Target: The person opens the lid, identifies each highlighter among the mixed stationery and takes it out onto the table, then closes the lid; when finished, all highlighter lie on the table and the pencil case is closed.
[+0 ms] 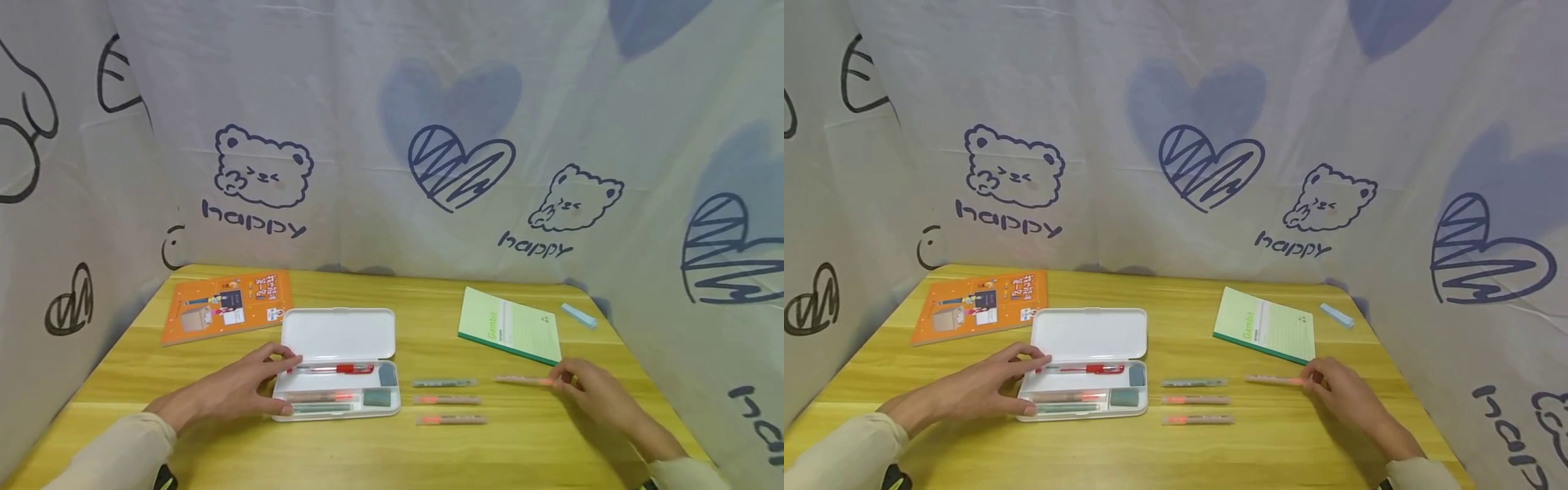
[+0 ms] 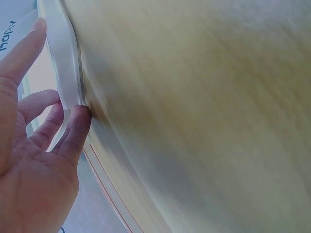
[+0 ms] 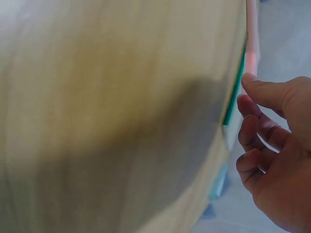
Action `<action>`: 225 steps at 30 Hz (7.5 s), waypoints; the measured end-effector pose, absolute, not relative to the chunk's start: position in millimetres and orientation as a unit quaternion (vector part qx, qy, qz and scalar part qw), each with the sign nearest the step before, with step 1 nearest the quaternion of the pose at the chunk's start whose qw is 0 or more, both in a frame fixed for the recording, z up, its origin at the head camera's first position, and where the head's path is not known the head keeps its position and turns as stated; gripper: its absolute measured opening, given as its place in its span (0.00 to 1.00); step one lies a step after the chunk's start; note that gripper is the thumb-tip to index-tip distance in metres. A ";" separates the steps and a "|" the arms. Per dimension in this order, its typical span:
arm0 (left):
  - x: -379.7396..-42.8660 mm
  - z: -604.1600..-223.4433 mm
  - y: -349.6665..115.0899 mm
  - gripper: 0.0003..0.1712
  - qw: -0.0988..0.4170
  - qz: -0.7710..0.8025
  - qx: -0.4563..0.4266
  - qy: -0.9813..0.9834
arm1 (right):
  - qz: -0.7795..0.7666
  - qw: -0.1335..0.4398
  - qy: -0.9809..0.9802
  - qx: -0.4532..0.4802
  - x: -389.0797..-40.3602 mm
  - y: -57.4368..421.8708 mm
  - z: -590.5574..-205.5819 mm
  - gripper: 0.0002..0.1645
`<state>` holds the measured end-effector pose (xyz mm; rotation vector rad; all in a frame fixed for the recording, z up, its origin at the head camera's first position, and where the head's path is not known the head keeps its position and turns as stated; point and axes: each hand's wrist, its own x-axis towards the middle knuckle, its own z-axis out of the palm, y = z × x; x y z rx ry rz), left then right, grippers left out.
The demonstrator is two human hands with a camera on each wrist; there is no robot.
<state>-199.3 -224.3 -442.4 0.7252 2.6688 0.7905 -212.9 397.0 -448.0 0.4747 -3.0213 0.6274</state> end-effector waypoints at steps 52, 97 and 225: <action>-199.8 -442.5 -224.4 0.48 0.147 0.288 0.232 0.917 | 0.150 0.002 -0.973 0.173 -217.5 395.0 -457.7 0.07; -201.6 -448.7 -223.1 0.48 0.145 0.296 0.242 0.913 | 0.170 0.016 -0.909 0.379 -208.6 140.1 -410.2 0.11; -199.5 -445.0 -224.1 0.49 0.133 0.282 0.247 0.917 | 0.220 -0.030 -0.946 0.235 -202.2 380.2 -442.2 0.09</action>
